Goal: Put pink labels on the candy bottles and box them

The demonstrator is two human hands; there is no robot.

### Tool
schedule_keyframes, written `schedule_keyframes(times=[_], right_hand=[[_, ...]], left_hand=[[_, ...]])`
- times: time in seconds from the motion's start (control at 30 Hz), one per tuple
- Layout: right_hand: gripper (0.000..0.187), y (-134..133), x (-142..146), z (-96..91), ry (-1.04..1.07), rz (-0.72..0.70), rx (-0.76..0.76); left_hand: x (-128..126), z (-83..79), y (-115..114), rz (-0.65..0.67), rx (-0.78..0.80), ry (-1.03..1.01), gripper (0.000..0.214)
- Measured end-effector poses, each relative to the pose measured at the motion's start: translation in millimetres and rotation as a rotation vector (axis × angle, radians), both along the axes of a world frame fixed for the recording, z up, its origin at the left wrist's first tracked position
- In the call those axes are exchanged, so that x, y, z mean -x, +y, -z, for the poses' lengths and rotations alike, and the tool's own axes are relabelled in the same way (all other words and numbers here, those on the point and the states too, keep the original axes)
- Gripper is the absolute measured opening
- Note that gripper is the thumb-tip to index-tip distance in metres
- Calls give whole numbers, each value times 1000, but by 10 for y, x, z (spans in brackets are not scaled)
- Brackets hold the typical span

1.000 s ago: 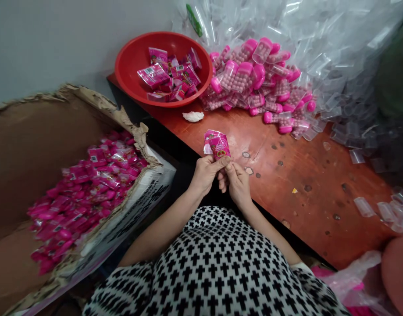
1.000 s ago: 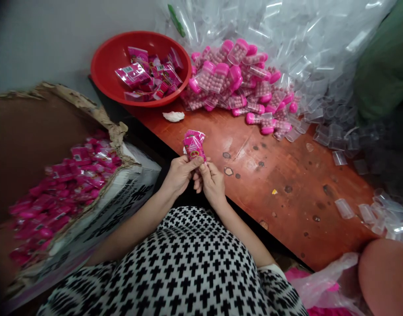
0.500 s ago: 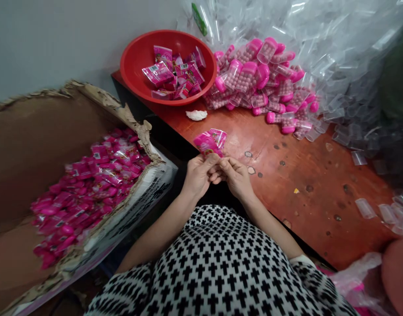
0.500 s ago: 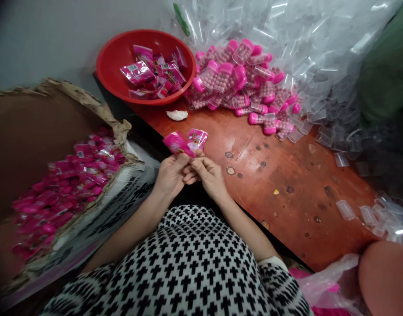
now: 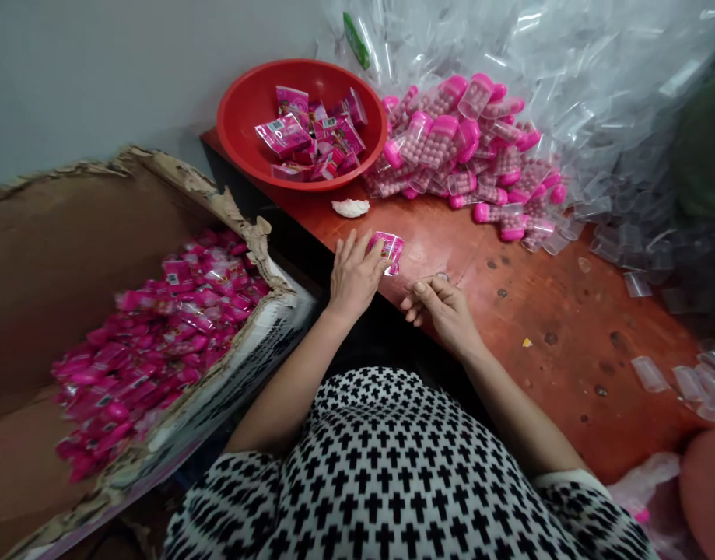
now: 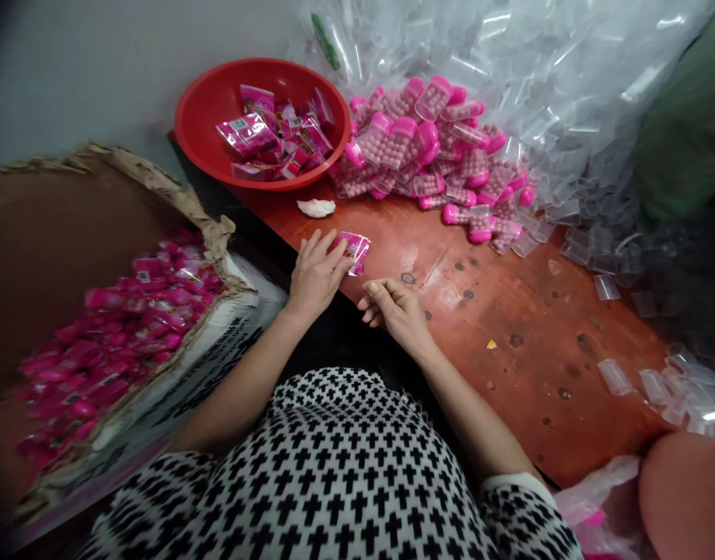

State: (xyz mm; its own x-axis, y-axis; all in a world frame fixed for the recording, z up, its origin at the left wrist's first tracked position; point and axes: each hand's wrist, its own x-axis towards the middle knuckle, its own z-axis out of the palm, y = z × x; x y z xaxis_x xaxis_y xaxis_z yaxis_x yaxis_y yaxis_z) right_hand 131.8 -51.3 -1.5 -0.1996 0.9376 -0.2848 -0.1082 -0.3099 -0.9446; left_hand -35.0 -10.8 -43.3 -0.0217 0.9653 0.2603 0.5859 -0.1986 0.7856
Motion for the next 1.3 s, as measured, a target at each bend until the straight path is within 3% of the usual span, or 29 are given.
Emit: schedule_keyframes(times=[0.17, 0.3, 0.4, 0.53, 0.63, 0.8, 0.93, 1.03, 1.23, 1.3], right_hand=[[35, 136, -15, -23, -124, -69, -64], [29, 327, 62, 86, -180, 63, -188], [39, 480, 143, 170, -73, 172, -209], [40, 613, 167, 134, 108, 170, -178], [44, 641, 121, 35, 158, 165, -137], [46, 649, 94, -30, 153, 123, -106], [47, 660, 171, -32, 139, 104, -107], [50, 671, 232, -45, 100, 90, -127], [47, 796, 199, 40, -11, 160, -203], [45, 845, 174, 79, -45, 180, -232]], left_hand=[[-54, 123, 31, -33, -23, 35, 22], [-80, 139, -23, -81, -74, -30, 21], [-118, 71, -72, -81, -116, -88, 22], [-156, -114, -133, -62, -106, -262, 29], [-154, -228, -145, -90, 64, -619, 45], [-109, -307, -95, 37, 551, -1132, 34], [-77, -335, -71, -6, 632, -1313, 31], [-70, -342, -74, -33, 621, -1321, 31], [34, -287, -55, -303, 368, -1154, 36], [82, -279, -48, -315, 367, -1126, 37]])
